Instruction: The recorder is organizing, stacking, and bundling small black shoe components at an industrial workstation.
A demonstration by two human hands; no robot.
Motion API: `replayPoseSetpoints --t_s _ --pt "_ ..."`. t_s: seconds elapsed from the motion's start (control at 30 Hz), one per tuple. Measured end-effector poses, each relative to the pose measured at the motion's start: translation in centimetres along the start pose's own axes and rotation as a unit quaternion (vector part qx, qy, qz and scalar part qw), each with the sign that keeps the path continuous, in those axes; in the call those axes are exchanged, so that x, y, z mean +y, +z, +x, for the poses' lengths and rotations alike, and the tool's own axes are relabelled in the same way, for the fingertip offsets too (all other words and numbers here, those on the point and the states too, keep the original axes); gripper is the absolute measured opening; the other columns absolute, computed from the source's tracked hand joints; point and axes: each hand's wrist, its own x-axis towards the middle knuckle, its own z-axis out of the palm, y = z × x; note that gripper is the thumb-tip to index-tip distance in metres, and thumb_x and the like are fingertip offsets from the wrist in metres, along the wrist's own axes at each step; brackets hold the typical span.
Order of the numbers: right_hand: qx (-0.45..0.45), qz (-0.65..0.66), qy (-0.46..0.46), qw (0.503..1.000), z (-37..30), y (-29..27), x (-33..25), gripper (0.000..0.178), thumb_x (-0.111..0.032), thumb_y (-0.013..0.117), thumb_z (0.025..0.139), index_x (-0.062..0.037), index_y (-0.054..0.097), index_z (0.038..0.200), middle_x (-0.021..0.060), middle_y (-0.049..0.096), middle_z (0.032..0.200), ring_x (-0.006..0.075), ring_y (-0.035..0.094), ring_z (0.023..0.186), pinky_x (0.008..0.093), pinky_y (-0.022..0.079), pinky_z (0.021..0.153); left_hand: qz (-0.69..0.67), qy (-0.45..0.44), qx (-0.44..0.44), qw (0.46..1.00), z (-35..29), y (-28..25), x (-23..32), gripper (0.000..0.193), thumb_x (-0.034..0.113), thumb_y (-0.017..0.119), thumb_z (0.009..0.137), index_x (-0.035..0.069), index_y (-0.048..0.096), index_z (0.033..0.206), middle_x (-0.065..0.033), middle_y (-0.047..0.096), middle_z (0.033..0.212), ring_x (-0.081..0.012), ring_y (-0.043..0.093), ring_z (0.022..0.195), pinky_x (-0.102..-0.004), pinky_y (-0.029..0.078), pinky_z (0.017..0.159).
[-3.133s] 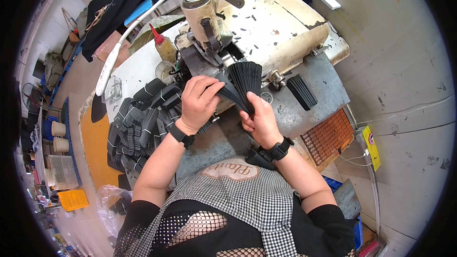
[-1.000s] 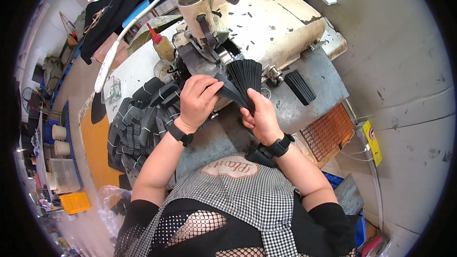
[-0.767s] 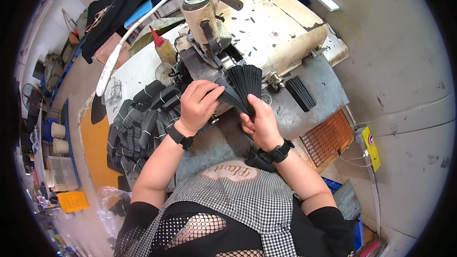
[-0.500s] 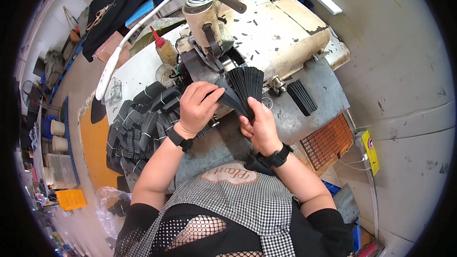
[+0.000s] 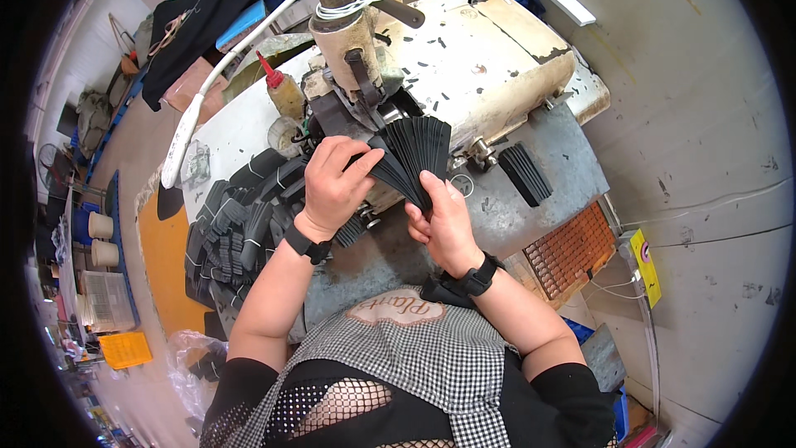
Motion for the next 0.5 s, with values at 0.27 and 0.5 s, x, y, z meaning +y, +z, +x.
replayPoseSetpoints --t_s 0.27,0.5 --pt "0.002 0.006 0.001 1.0 -0.11 0.03 -0.06 0.022 -0.031 0.048 0.096 -0.0085 0.049 0.094 0.0026 0.05 0.061 0.006 0.028 0.039 0.0214 0.025 0.036 0.014 0.007 -0.005 1.0 0.38 0.19 0.12 0.035 0.001 0.07 0.055 0.006 0.065 0.089 -0.0052 0.058 0.088 -0.0251 0.057 0.085 -0.0361 0.049 0.072" --pt "0.0 0.007 0.0 1.0 -0.41 0.04 -0.2 0.023 -0.031 0.047 0.096 -0.0084 0.049 0.094 0.0032 0.05 0.061 0.0064 0.029 0.039 0.0217 0.025 0.036 0.006 0.023 0.025 0.999 -0.19 0.7 -0.33 0.038 -0.004 0.065 0.056 0.004 0.066 0.093 -0.0071 0.06 0.085 -0.0272 0.057 0.078 -0.0355 0.05 0.067"
